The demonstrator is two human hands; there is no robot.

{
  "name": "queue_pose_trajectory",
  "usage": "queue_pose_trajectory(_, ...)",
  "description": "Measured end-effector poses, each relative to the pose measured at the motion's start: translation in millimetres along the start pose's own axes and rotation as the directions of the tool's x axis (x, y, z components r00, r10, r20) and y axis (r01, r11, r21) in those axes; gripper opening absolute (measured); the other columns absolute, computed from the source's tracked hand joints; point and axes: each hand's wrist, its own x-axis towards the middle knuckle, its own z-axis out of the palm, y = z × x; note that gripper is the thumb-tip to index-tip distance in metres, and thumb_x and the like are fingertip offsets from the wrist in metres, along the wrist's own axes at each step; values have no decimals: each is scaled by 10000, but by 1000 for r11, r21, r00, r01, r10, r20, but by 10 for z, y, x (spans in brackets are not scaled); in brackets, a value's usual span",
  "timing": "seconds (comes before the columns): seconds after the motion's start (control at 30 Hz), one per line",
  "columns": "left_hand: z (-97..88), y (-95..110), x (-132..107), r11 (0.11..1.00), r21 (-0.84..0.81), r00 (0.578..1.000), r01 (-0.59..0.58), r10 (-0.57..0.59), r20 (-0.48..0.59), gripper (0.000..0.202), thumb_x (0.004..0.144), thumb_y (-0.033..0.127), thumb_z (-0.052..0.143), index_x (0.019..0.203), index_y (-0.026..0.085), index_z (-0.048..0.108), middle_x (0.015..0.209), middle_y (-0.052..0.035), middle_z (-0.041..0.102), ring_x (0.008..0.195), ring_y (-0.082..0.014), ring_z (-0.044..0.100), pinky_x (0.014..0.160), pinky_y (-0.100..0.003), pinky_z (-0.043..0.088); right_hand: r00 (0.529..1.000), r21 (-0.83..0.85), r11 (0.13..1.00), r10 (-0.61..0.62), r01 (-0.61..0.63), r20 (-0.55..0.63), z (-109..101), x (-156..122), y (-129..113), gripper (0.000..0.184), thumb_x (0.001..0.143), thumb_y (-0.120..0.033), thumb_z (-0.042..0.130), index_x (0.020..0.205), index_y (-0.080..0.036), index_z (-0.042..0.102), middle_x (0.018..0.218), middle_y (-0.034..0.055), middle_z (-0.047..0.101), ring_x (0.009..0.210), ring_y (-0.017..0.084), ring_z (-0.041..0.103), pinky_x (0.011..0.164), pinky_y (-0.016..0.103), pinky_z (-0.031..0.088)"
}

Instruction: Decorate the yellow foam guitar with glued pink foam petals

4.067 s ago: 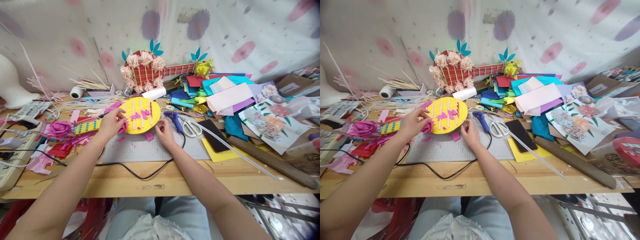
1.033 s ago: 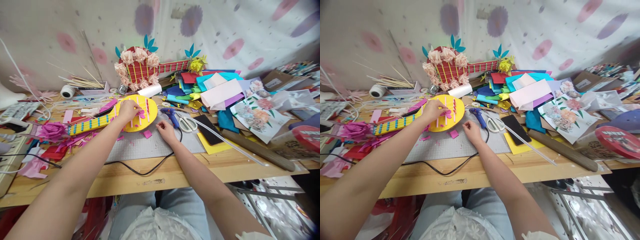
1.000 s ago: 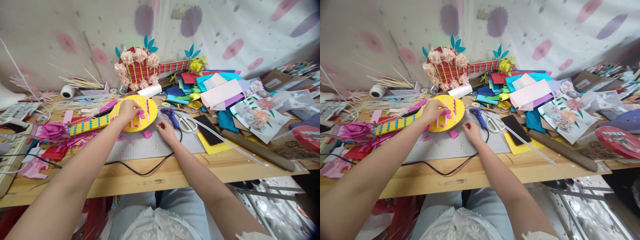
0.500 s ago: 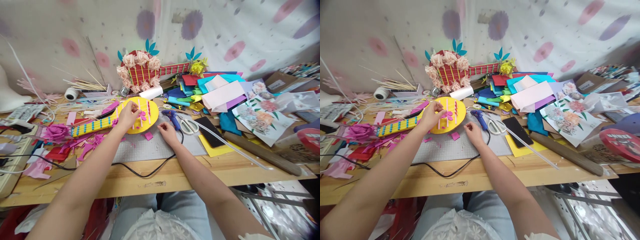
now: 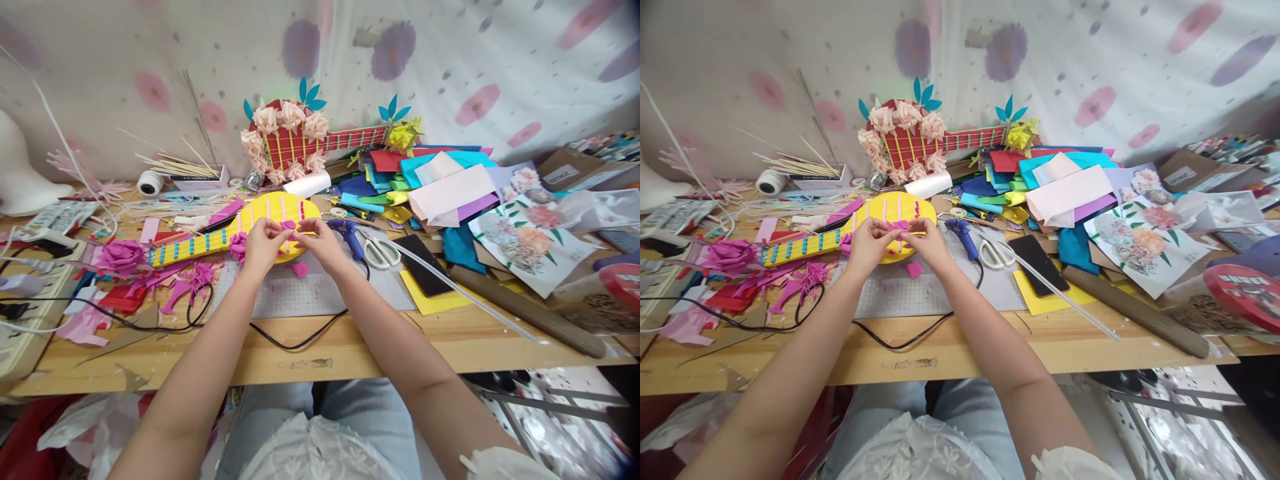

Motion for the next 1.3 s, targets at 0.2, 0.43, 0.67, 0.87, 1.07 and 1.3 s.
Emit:
queue_pose_trajectory(0.2, 23, 85, -90, 973, -161, 986, 164, -161, 34, 382, 565, 362, 761, 762, 180, 488, 623, 23, 595, 604, -136, 611, 495, -226, 460, 1000, 13, 1000, -6, 7, -19, 1, 42, 10, 367, 571, -269, 705, 855, -204, 481, 828, -30, 548, 640, 72, 550, 654, 272, 535)
queue_pose_trajectory(0.43, -41, 59, -119, 956, -213, 980, 199, -191, 59, 413, 490, 316, 796, 770, 148, 544, 595, 11, 616, 581, -137, 623, 487, -219, 488, 999, -54, 998, -21, 20, -30, 3, 72, 34, 323, 587, -225, 677, 846, -203, 486, 820, -37, 532, 635, 67, 539, 621, 246, 517)
queue_pose_trajectory(0.67, -103, 49, -122, 963, -192, 980, 188, -196, -21, 330, 535, 263, 760, 768, 147, 557, 610, 2, 627, 587, -139, 624, 476, -219, 494, 987, -393, 915, -137, 92, -87, 24, 177, 96, 231, 676, -169, 608, 868, -201, 483, 872, 0, 550, 666, 94, 542, 683, 287, 500)
queue_pose_trajectory(0.87, -184, 28, -117, 977, -140, 983, 164, -173, -61, 301, 567, 216, 719, 810, 168, 549, 627, 28, 633, 489, -100, 573, 476, -215, 476, 954, -775, 586, -293, 236, 69, 76, 210, 97, 134, 760, -130, 535, 884, -181, 525, 1005, 75, 557, 804, 164, 561, 757, 341, 462)
queue_pose_trajectory(1.07, -281, 0, -95, 996, 24, 994, 86, -84, -76, 240, 595, 200, 692, 804, 173, 577, 627, 17, 649, 515, -108, 584, 486, -200, 425, 940, -841, 449, -284, 302, 186, 100, 147, 44, 148, 799, -111, 492, 907, -173, 571, 1023, 95, 600, 943, 214, 565, 807, 353, 444)
queue_pose_trajectory(1.3, -347, -84, -83, 986, 166, 999, -3, 9, -38, 249, 644, 263, 679, 869, 179, 615, 717, -17, 692, 642, -147, 642, 580, -231, 435, 942, -708, 649, -328, 278, 70, -16, 41, -15, 110, 765, -149, 540, 854, -196, 585, 955, 62, 647, 902, 196, 593, 797, 356, 469)
